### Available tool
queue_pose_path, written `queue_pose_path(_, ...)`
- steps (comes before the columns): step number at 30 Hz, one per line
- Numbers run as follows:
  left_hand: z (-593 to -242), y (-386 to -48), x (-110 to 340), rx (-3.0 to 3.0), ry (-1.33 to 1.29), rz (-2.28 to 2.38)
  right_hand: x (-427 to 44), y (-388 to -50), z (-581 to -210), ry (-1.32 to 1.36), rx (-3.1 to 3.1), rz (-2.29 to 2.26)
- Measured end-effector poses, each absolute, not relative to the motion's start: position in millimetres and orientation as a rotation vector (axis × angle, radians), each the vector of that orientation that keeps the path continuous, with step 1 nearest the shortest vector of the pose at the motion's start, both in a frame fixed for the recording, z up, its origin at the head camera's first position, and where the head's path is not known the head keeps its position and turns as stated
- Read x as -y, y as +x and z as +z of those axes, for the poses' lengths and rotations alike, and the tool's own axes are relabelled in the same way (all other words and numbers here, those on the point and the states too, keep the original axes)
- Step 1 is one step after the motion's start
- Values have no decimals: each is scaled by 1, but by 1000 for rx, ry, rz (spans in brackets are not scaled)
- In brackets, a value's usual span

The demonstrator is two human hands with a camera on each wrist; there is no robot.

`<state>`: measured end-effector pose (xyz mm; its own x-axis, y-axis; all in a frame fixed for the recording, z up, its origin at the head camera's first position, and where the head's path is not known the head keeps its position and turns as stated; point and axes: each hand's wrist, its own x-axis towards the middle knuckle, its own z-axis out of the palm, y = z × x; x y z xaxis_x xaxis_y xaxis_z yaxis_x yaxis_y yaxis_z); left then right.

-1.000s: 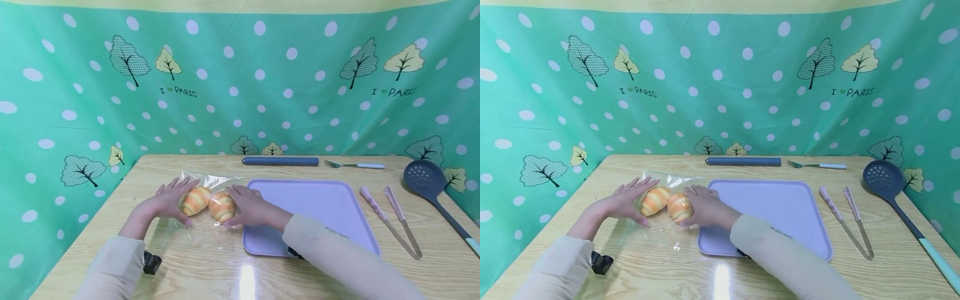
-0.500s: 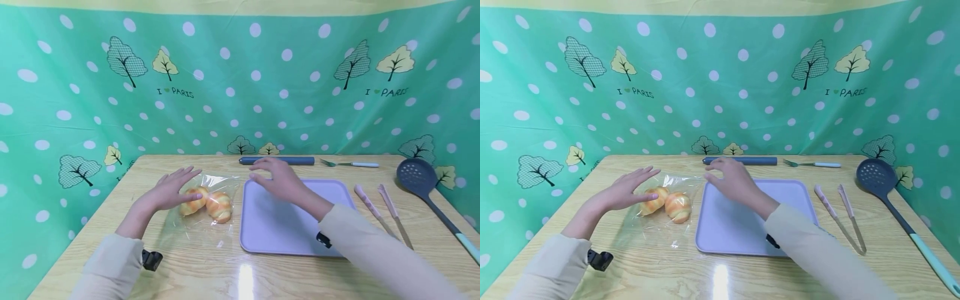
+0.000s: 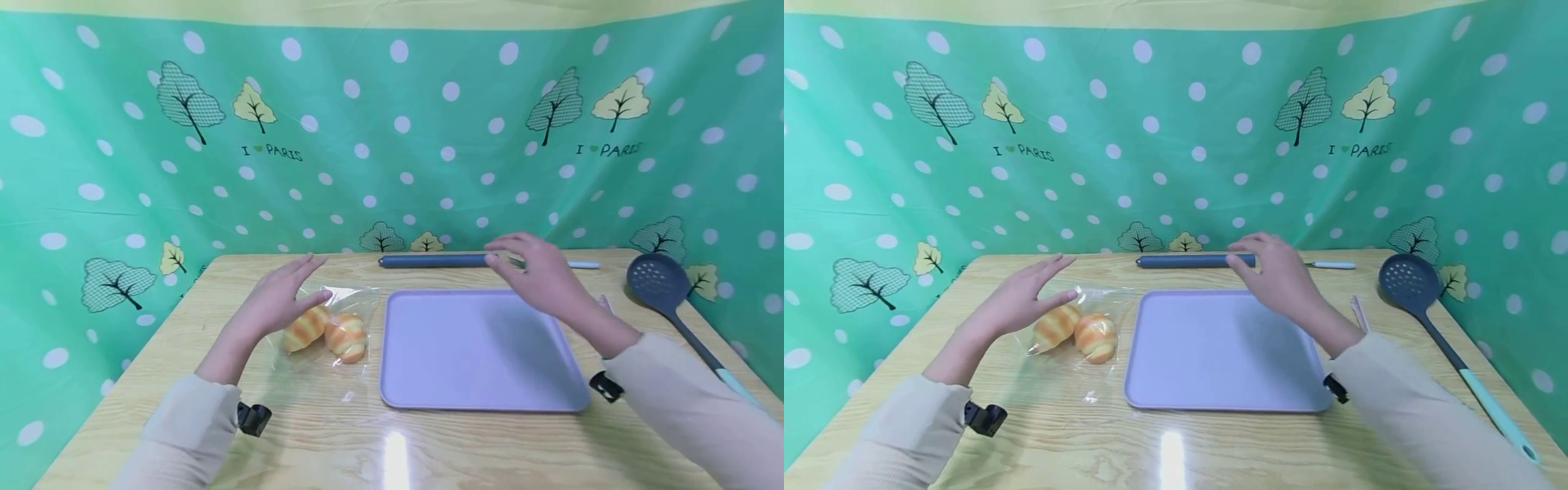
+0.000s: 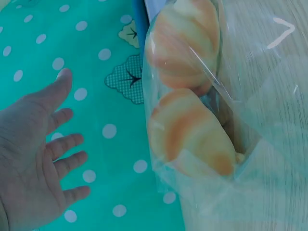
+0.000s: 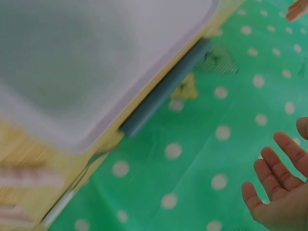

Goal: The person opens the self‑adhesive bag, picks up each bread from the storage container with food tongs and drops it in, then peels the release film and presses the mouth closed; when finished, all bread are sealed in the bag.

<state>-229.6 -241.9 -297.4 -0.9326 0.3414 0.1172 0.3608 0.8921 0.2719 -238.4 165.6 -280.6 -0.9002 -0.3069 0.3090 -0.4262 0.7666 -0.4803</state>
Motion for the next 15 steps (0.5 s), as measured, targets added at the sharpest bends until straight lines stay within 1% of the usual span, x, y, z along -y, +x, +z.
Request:
queue_pose_path(8,-300,-230,241,2962,-490,-412,-212,-238,-283,471,2731,744)
queue_pose_path(15,-309,-232,240,2940,-430,-364,-237,-242,-289,410,2715,625)
